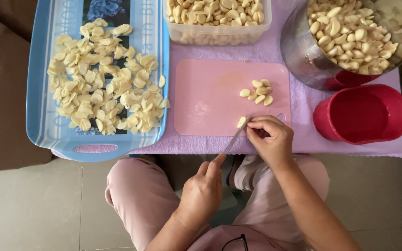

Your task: Slicing peeled garlic cloves into thin pieces using a knife on a cutting board.

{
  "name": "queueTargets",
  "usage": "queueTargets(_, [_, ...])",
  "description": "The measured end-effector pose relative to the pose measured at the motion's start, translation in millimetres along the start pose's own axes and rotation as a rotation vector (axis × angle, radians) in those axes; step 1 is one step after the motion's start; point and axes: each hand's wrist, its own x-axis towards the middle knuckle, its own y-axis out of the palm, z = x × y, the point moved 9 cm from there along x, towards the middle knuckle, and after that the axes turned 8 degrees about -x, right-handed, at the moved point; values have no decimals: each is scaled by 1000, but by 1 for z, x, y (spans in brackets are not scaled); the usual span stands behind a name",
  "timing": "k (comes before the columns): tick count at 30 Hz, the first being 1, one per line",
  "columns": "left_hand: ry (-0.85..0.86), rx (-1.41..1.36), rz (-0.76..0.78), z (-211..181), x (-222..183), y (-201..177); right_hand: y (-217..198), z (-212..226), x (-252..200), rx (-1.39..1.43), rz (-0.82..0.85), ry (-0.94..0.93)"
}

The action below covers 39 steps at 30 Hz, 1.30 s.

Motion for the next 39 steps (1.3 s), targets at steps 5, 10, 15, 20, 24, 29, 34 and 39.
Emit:
queueTargets(5, [23,32,-3,0,2,3,0,-1,0,14,4,14])
queueTargets(10, [27,70,27,-2,7,7,-1,1,0,2,4,1])
queueTargets(15, [80,183,-31,-8,17,8,1,-2,-1,16,14,14])
queueTargets(20, [75,155,-4,-3,6,12,1,0,0,21,11,3])
queueTargets(24, [88,226,-2,-3,3,8,0,2,1,30,9,4])
queueTargets(29, [89,200,5,-9,20,12,1,-1,0,19,5,0])
queueTargets(34, [71,153,32,-7,19,9,0,4,3,20,6,-10])
queueTargets(39, [6,104,51,4,8,6,-1,7,4,23,-2,-8])
